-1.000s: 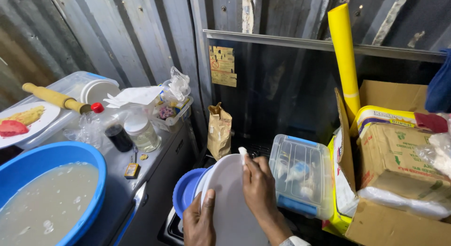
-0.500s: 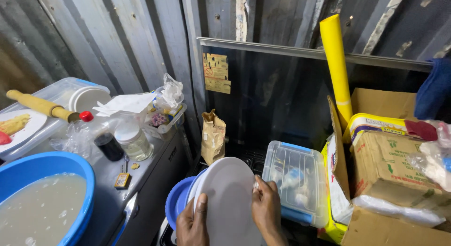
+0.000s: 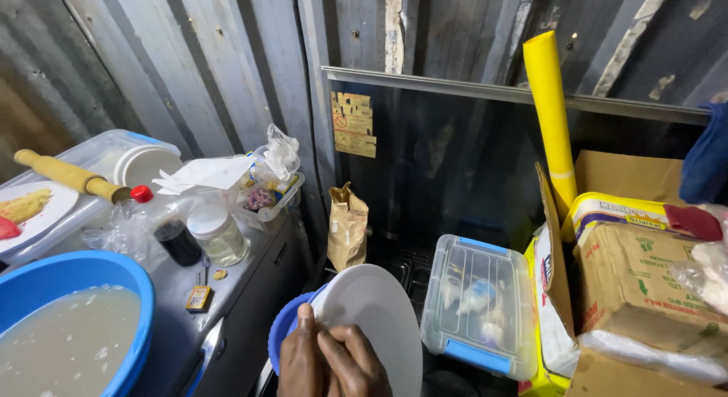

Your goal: Organizing and sorting various kitchen supplies, containers, and food items in a cluttered workspace

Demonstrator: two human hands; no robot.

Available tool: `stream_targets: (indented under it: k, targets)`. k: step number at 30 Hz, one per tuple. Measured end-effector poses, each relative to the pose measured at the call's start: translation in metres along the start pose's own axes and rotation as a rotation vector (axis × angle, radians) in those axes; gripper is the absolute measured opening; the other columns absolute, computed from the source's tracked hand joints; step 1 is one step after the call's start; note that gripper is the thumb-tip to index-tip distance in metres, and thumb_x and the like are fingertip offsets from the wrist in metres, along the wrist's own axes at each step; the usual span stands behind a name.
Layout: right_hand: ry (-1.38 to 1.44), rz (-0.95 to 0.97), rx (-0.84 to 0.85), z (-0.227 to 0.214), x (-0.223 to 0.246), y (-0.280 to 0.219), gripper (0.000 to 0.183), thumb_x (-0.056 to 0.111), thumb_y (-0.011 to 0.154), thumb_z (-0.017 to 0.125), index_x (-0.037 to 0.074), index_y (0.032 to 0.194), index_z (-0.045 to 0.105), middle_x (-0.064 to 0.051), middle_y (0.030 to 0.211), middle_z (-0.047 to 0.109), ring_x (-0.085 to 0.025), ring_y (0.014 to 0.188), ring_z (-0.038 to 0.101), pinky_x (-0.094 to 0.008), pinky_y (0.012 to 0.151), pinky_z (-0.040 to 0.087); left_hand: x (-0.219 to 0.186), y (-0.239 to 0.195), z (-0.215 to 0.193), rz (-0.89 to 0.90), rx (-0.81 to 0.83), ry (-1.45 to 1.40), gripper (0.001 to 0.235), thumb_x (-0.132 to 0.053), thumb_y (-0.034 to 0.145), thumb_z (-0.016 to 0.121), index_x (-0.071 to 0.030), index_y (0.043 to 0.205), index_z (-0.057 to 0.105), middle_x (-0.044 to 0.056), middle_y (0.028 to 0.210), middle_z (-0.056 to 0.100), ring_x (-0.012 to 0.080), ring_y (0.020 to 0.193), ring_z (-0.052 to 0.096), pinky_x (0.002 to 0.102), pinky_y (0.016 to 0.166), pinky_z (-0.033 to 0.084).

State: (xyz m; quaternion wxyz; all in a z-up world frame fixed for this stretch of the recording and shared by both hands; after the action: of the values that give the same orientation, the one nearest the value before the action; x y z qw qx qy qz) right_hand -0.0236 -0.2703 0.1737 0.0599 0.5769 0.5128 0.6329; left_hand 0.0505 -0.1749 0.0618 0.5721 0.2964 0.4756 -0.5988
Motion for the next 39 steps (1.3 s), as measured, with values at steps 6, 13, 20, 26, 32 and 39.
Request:
stream_targets:
  k: [6,13,20,26,32,39]
  targets:
    - [0.183,-0.153,0.470,0.031,-0.096,0.020,0.059,-0.012,0.100,0.054,-0.001,0.158,0.062,-0.018,0.120,0.064,-0.034,0.102,0.070,-0.044,0.090,0.062,-0.026,-0.013,0.021,0.344,0.196,0.468,0.051,-0.042,0.117,0.060,-0.012,0.076,0.064,-0.003,0.078,0.052,0.0136,0.078,0.048,0.038,0.069,0.039]
    - [-0.198,0.247,0.415,0.031,-0.271,-0.024,0.053,0.007,0.106,0.064,0.010,0.159,0.066,-0.011,0.120,0.061,-0.032,0.108,0.070,-0.043,0.091,0.060,-0.046,-0.026,0.022,0.072,0.037,0.426,0.045,-0.041,0.105,0.069,-0.001,0.100,0.091,0.007,0.081,0.077,0.0179,0.081,0.069,0.036,0.075,0.053]
    - [0.258,1.264,0.089,0.000,-0.179,-0.095,0.040,0.036,0.102,0.086,0.001,0.085,0.078,-0.015,0.072,0.065,-0.024,0.066,0.061,-0.034,0.066,0.046,-0.038,-0.006,0.012,0.299,-0.034,0.341,0.050,-0.043,0.113,0.068,-0.007,0.078,0.068,-0.002,0.074,0.051,0.0137,0.073,0.049,0.036,0.064,0.038]
    - [-0.021,-0.208,0.121,0.004,-0.067,-0.051,0.028,0.002,0.105,0.065,0.013,0.117,0.087,-0.001,0.103,0.078,-0.023,0.086,0.078,-0.031,0.082,0.064,-0.024,0.006,0.014,0.260,-0.111,0.401,0.056,-0.050,0.112,0.065,-0.002,0.082,0.072,0.004,0.074,0.053,0.0169,0.077,0.048,0.038,0.065,0.039]
    - [0.019,-0.100,0.333,0.031,-0.142,0.008,0.047,-0.004,0.105,0.062,-0.004,0.151,0.067,-0.016,0.117,0.068,-0.033,0.109,0.067,-0.040,0.093,0.059,-0.044,-0.029,0.043,0.040,-0.054,0.297,0.061,-0.045,0.104,0.062,0.004,0.119,0.094,0.019,0.088,0.086,0.0296,0.083,0.078,0.043,0.071,0.062]
    - [-0.273,0.302,0.336,0.021,-0.290,-0.085,0.044,0.013,0.098,0.070,0.014,0.142,0.079,-0.007,0.120,0.069,-0.033,0.111,0.076,-0.047,0.094,0.060,-0.020,0.009,0.004,0.268,-0.166,0.397,0.059,-0.053,0.109,0.066,-0.004,0.078,0.071,0.002,0.075,0.055,0.0162,0.077,0.050,0.037,0.067,0.038]
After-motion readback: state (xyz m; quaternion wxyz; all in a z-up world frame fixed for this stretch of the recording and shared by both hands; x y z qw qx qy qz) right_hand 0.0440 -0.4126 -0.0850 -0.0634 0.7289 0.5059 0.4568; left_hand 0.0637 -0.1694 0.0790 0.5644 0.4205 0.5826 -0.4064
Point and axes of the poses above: each hand's wrist, its own y-axis towards the middle knuckle, its own z-axis out of the palm, x = y × z, the point moved 3 cm from there along y, towards the middle knuckle
